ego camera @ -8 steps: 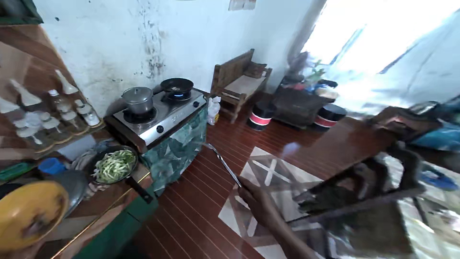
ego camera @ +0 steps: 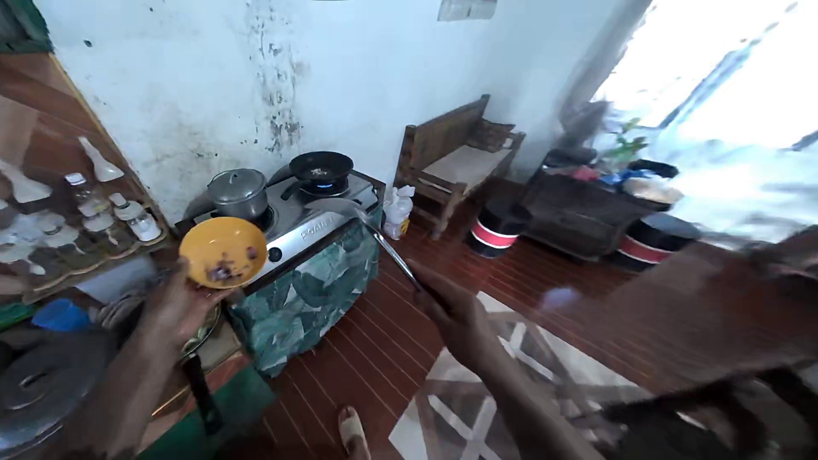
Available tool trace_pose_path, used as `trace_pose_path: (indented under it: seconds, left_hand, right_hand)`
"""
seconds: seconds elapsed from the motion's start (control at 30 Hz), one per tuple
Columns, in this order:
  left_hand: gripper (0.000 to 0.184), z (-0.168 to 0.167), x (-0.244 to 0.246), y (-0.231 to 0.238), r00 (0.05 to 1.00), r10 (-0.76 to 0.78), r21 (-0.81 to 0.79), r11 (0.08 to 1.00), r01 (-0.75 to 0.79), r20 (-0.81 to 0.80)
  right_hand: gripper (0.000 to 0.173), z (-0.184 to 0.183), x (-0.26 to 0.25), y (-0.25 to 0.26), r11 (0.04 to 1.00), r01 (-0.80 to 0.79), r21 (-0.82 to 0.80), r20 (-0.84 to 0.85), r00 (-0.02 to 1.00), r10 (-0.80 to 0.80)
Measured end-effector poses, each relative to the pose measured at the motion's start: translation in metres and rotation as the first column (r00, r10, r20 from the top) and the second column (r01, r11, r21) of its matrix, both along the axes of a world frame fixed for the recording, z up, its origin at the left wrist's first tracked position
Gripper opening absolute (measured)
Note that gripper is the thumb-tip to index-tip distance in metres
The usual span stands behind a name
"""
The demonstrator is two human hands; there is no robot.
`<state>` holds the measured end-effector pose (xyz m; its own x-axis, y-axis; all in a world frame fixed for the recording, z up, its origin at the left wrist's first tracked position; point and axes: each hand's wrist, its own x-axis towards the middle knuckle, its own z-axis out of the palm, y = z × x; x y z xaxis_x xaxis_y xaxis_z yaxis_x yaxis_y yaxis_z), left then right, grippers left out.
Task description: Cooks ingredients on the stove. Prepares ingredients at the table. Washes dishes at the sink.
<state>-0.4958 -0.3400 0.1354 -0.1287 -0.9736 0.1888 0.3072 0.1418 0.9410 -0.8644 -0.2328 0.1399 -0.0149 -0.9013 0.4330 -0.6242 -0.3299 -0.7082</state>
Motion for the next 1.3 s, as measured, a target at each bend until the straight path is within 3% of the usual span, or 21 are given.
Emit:
trace_pose_path:
  seconds: [0.03, 0.1, 0.33, 0.57, 0.67, 0.83, 1.0, 1.17, 1.23, 1.3]
  left_hand:
    - [0.055, -0.002, -0.017, -0.038, 0.992, 0.126, 0.163, 0.979, -0.124, -0.003]
    - [0.051, 0.003, -0.063, -0.100, 0.970, 0.241, 0.299, 0.925, -0.234, 0.015]
    - [0.049, 0.011, -0.197, -0.265, 0.972, 0.235, 0.315, 0.921, -0.228, 0.015]
    - [0.052, 0.016, -0.279, -0.405, 0.927, 0.373, 0.310, 0.886, -0.345, -0.034]
    - [0.052, 0.008, -0.297, -0.460, 0.877, 0.478, 0.317, 0.824, -0.469, 0.054]
    - [0.048, 0.009, -0.335, -0.534, 0.797, 0.537, 0.249, 0.761, -0.599, 0.276]
    - [0.048, -0.004, -0.349, -0.581, 0.713, 0.587, 0.224, 0.690, -0.689, 0.385]
    - [0.050, -0.027, -0.345, -0.609, 0.595, 0.564, 0.110, 0.666, -0.738, 0.572]
    - [0.051, -0.031, -0.346, -0.611, 0.547, 0.562, 0.061, 0.661, -0.748, 0.620]
    - [0.050, -0.033, -0.348, -0.613, 0.562, 0.558, 0.071, 0.668, -0.741, 0.611]
  right_hand:
    - [0.042, 0.004, -0.010, -0.029, 0.999, -0.024, -0.021, -0.024, 0.999, 0.023]
    - [0.043, 0.009, -0.028, -0.085, 0.998, -0.057, -0.011, -0.056, 0.997, 0.057]
    - [0.045, 0.037, -0.089, -0.272, 0.971, -0.078, 0.226, -0.182, 0.976, 0.121]
    - [0.048, 0.020, -0.159, -0.443, 0.947, -0.189, 0.258, -0.282, 0.923, 0.262]
    - [0.046, 0.013, -0.199, -0.516, 0.938, -0.202, 0.282, -0.371, 0.878, 0.301]
    - [0.044, 0.014, -0.219, -0.626, 0.905, -0.313, 0.290, -0.268, 0.881, 0.390]
    - [0.049, -0.017, -0.226, -0.690, 0.860, -0.385, 0.336, -0.300, 0.822, 0.485]
    - [0.050, -0.040, -0.242, -0.715, 0.838, -0.343, 0.425, -0.393, 0.763, 0.513]
    - [0.048, -0.038, -0.245, -0.720, 0.840, -0.330, 0.430, -0.384, 0.775, 0.501]
    - [0.047, -0.036, -0.244, -0.722, 0.843, -0.363, 0.397, -0.316, 0.809, 0.496]
